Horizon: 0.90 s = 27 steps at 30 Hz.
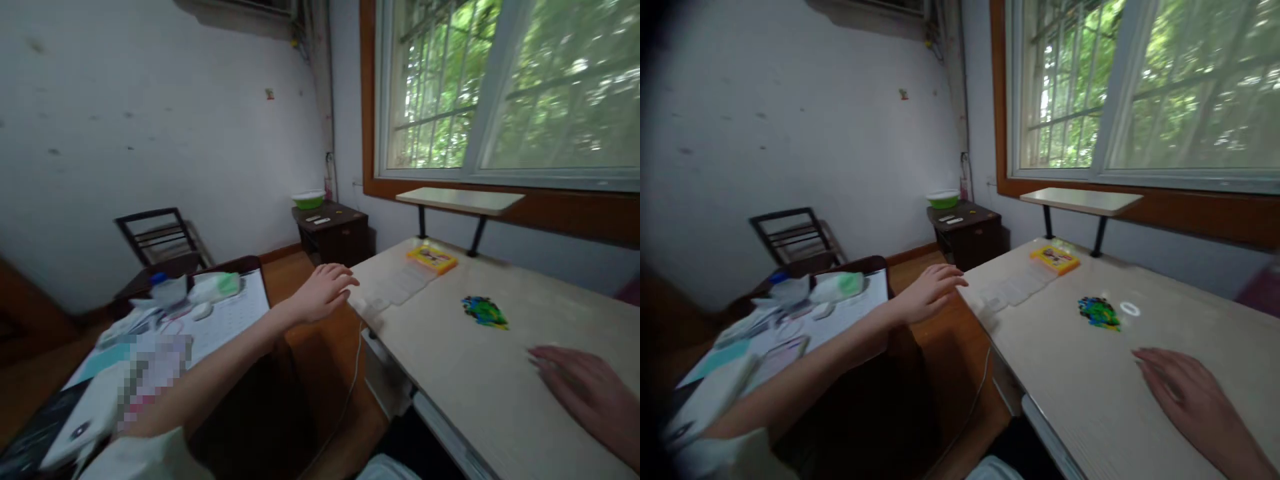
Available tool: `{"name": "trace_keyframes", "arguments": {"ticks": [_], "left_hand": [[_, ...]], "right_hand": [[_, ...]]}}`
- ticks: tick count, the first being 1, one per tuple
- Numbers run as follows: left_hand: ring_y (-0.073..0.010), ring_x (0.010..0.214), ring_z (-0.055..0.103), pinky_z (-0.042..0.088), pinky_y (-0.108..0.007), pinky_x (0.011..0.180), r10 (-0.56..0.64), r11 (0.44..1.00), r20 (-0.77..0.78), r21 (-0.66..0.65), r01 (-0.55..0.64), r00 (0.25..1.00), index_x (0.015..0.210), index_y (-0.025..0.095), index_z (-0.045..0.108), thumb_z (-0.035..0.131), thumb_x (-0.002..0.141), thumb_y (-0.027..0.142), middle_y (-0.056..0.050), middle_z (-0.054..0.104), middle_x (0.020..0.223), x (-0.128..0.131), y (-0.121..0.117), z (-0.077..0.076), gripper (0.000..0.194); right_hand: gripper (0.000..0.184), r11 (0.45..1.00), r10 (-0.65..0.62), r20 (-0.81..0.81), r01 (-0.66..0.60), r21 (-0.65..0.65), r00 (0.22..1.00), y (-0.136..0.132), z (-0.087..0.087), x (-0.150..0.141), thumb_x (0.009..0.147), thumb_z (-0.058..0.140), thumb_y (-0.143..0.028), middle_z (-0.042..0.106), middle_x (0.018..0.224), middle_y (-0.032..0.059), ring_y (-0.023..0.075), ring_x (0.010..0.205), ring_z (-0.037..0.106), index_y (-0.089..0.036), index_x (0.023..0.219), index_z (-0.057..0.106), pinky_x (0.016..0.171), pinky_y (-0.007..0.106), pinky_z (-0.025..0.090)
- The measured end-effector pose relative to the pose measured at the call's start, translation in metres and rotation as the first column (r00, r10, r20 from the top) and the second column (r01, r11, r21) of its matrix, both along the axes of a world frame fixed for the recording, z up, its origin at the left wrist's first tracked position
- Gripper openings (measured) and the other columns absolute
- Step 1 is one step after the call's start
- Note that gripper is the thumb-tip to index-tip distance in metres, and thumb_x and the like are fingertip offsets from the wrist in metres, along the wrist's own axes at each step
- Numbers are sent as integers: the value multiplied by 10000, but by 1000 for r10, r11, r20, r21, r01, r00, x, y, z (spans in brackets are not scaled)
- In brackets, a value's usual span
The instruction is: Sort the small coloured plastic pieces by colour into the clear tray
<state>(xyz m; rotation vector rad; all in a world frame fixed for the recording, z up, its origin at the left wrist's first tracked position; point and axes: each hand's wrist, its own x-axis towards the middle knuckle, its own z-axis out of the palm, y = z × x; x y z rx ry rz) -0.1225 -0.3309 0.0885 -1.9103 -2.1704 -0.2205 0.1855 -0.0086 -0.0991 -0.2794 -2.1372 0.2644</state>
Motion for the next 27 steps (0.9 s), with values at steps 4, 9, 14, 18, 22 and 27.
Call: {"name": "trace_keyframes", "arguments": {"ticks": [4, 9, 14, 18, 22, 27], "left_hand": [[-211, 1096, 427, 323, -396, 951, -272, 961, 26, -39, 273, 962, 1071, 212, 549, 354, 856, 239, -79, 523, 1130, 17, 90, -14, 292], [-214, 1044, 470, 365, -380, 910, -474, 871, 90, -96, 481, 876, 1067, 209, 547, 427, 810, 218, -78, 543, 1085, 60, 180, -68, 283], [-264, 1117, 417, 344, -425, 913, -418, 908, 133, 39, 417, 899, 1149, 216, 489, 493, 788, 325, -117, 482, 1182, 104, 253, -120, 377], [-312, 1157, 368, 301, -490, 911, -261, 964, 174, 95, 248, 950, 1170, 204, 469, 490, 786, 427, -161, 445, 1214, 119, 294, -137, 444], [-296, 1087, 432, 339, -469, 867, -149, 989, 167, 22, 147, 975, 1064, 217, 527, 454, 794, 484, -124, 511, 1114, 121, 310, -147, 386], [-237, 998, 491, 386, -372, 811, -90, 996, 112, 28, 88, 990, 1007, 224, 546, 366, 852, 430, -81, 556, 1026, 120, 311, -153, 315]], "right_hand": [[173, 998, -59, 152, 56, 24, 987, -3, 8, 4, 838, 476, -353, 650, 924, 60, 248, 880, 600, -310, 965, 586, 809, 458, 461], [180, 992, -127, 182, 124, 27, 975, -14, 19, -1, 863, 435, -256, 639, 937, 60, 212, 910, 577, -230, 970, 577, 836, 415, 444], [166, 972, -229, 142, 234, -22, 963, -12, 22, -2, 855, 441, -212, 632, 918, 64, 210, 897, 558, -210, 946, 579, 827, 399, 433], [158, 956, -276, 117, 285, -66, 954, -9, 23, -2, 847, 451, -190, 627, 909, 59, 212, 898, 544, -208, 936, 581, 824, 385, 425], [153, 959, -264, 116, 273, -72, 957, -8, 22, -3, 835, 470, -177, 627, 898, 55, 206, 885, 545, -202, 931, 586, 808, 370, 430], [159, 963, -249, 99, 257, -81, 963, -8, 22, -3, 835, 469, -178, 631, 898, 58, 210, 881, 548, -204, 932, 592, 801, 380, 433]]}}
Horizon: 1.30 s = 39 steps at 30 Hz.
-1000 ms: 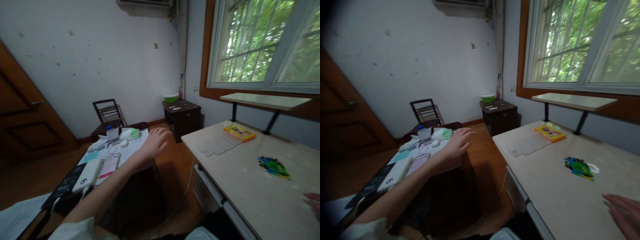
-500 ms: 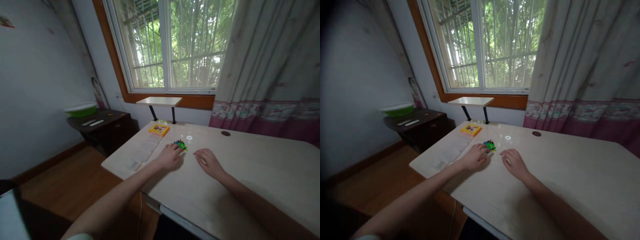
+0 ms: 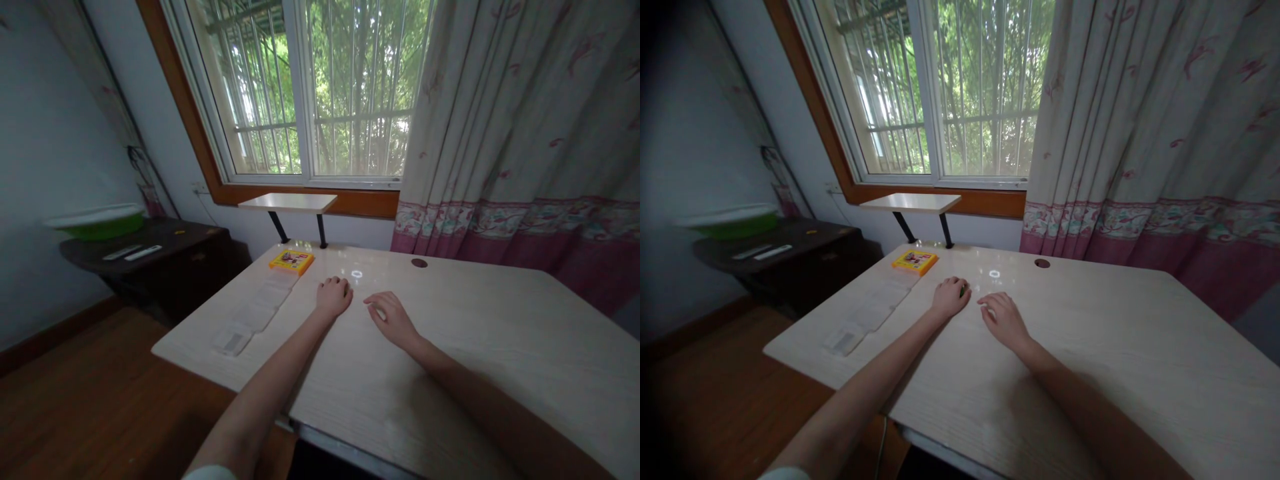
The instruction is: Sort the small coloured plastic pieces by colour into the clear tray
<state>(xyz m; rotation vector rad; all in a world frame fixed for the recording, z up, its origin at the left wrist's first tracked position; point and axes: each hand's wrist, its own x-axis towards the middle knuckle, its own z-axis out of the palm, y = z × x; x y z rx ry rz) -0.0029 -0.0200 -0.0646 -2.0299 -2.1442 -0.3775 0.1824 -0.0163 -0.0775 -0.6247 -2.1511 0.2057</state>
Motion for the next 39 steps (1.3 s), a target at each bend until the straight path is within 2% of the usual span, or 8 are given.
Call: {"name": "trace_keyframes", "arguments": {"ticks": [10, 18, 28, 39], "left_hand": [[-224, 949, 509, 389, -344, 781, 52, 999, -37, 3, -52, 998, 957, 192, 554, 325, 875, 358, -86, 571, 976, -7, -1, 4, 294], [-228, 955, 501, 383, -343, 779, 129, 992, -50, -12, -130, 990, 958, 183, 554, 337, 867, 351, -100, 560, 993, -23, -4, 6, 290], [-229, 940, 497, 379, -344, 761, 142, 990, -52, 5, -142, 988, 961, 187, 555, 295, 875, 369, -98, 548, 996, -29, -4, 3, 329], [-232, 968, 498, 372, -346, 811, 182, 983, -41, 1, -183, 982, 955, 181, 579, 317, 867, 386, -105, 573, 995, -37, -10, 11, 344]], "right_hand": [[165, 999, 32, 3, -32, -7, 999, -1, 1, 0, 826, 469, -144, 629, 880, 49, 203, 871, 540, -201, 924, 589, 798, 375, 436], [171, 999, 38, -1, -38, -13, 999, -2, 2, 0, 823, 465, -135, 630, 877, 50, 201, 873, 542, -202, 920, 588, 798, 369, 438], [162, 999, 48, 11, -48, -6, 999, -3, 2, 0, 826, 462, -133, 632, 870, 46, 197, 870, 541, -202, 907, 584, 799, 371, 439], [176, 999, 49, 7, -49, 6, 999, -3, 3, 0, 828, 449, -136, 635, 860, 54, 199, 855, 555, -202, 903, 593, 784, 370, 448]]}}
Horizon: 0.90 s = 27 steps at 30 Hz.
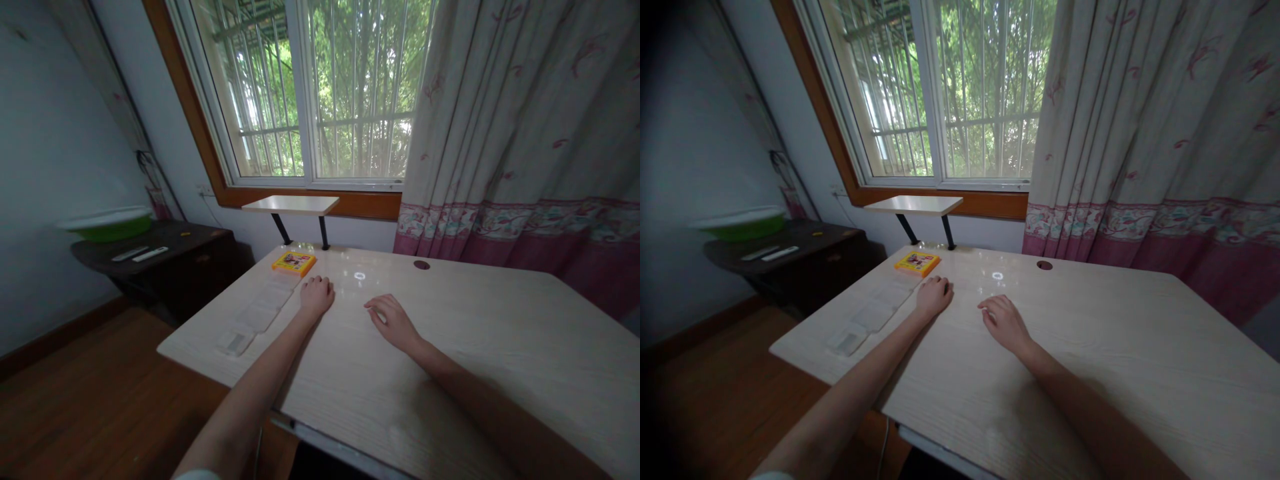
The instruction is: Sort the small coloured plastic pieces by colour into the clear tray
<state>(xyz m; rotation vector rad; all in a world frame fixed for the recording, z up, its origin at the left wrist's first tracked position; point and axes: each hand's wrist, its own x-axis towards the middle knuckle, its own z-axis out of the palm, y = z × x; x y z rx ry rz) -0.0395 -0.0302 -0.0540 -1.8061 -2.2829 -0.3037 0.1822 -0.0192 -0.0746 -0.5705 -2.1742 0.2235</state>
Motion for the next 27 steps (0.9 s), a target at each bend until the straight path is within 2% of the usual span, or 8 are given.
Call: {"name": "trace_keyframes", "arguments": {"ticks": [7, 13, 20, 27], "left_hand": [[-255, 1034, 475, 366, -363, 850, -9, 999, 72, 47, 5, 997, 1060, 222, 566, 360, 811, 554, -90, 553, 1088, -10, -7, 7, 463], [-255, 1078, 452, 354, -370, 882, -78, 996, 78, -38, 81, 994, 1112, 268, 543, 429, 770, 584, -73, 519, 1142, -7, -8, 3, 479], [-217, 947, 515, 400, -311, 774, -75, 997, 14, -2, 75, 997, 998, 221, 605, 366, 845, 452, -82, 573, 991, -8, -2, -3, 367], [-210, 915, 528, 404, -300, 759, -65, 998, -2, 23, 65, 998, 947, 195, 622, 356, 861, 363, -88, 584, 944, -13, 0, -3, 326]], "right_hand": [[172, 1000, 7, 2, -7, -6, 1000, 0, 0, -1, 826, 458, -136, 636, 858, 53, 201, 856, 556, -203, 899, 598, 790, 374, 451], [168, 1000, 17, 9, -16, -13, 1000, 1, 0, 0, 832, 455, -145, 637, 851, 51, 200, 850, 556, -205, 891, 599, 785, 379, 455], [166, 999, 34, 2, -34, -12, 999, 0, 0, 0, 834, 453, -144, 629, 846, 55, 203, 850, 550, -199, 900, 596, 769, 377, 459], [164, 999, 40, -3, -40, -15, 999, -1, 0, 0, 832, 457, -144, 631, 843, 52, 197, 846, 555, -205, 890, 598, 769, 370, 464]]}}
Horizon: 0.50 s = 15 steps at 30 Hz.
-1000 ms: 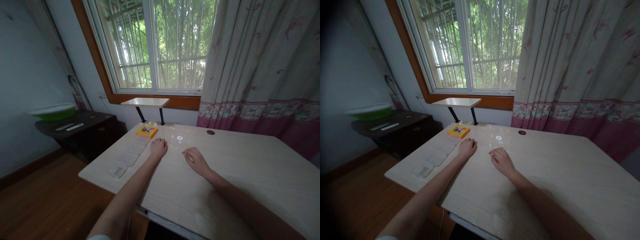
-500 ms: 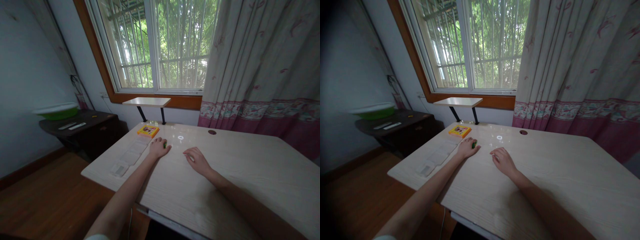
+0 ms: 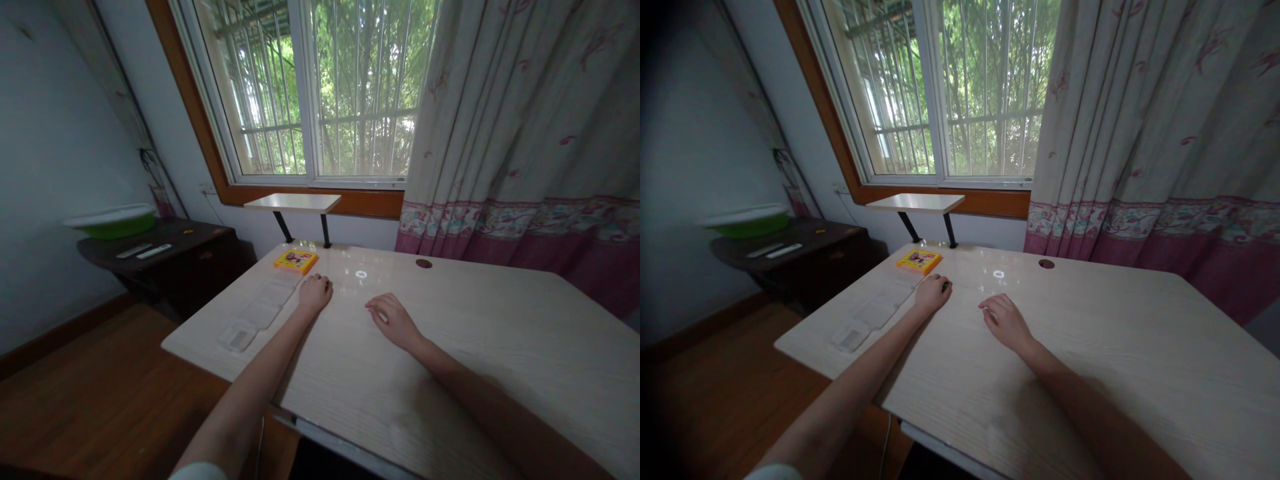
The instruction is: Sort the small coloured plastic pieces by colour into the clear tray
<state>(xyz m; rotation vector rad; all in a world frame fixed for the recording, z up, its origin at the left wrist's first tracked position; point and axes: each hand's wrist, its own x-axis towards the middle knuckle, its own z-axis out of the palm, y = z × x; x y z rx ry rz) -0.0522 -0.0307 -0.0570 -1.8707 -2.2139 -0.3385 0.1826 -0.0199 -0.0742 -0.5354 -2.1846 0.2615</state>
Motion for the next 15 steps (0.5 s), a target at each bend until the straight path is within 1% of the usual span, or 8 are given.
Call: {"name": "trace_keyframes", "arguments": {"ticks": [3, 6, 9, 15], "left_hand": [[-212, 929, 524, 399, -311, 784, -5, 1000, -2, 16, 5, 1000, 980, 200, 613, 359, 863, 377, -88, 577, 977, 1, -1, 1, 331], [-206, 989, 501, 368, -326, 855, -76, 997, -6, 28, 76, 997, 1019, 225, 604, 364, 869, 366, -81, 561, 1054, 2, -3, 5, 317], [-202, 1025, 481, 333, -340, 902, -143, 990, -14, 17, 144, 990, 970, 232, 627, 378, 869, 340, -73, 557, 1092, 4, -4, 8, 289], [-221, 1034, 462, 327, -359, 891, -103, 994, -26, 22, 103, 994, 912, 205, 640, 370, 870, 342, -86, 566, 1061, 3, -3, 8, 306]], "right_hand": [[162, 1000, 0, 0, 0, 2, 1000, 0, -1, 0, 832, 457, -146, 633, 841, 50, 195, 847, 553, -204, 887, 598, 773, 370, 463], [164, 1000, -6, 2, 6, 1, 1000, 0, -1, -1, 834, 454, -151, 635, 842, 51, 197, 849, 555, -206, 889, 599, 775, 373, 464], [171, 1000, -3, 10, 3, -1, 1000, 0, 0, 0, 834, 449, -153, 637, 842, 53, 199, 848, 560, -208, 890, 601, 772, 375, 467], [170, 1000, -4, 13, 4, -8, 1000, -1, 1, 0, 830, 455, -141, 635, 847, 50, 199, 854, 557, -208, 889, 600, 776, 370, 464]]}}
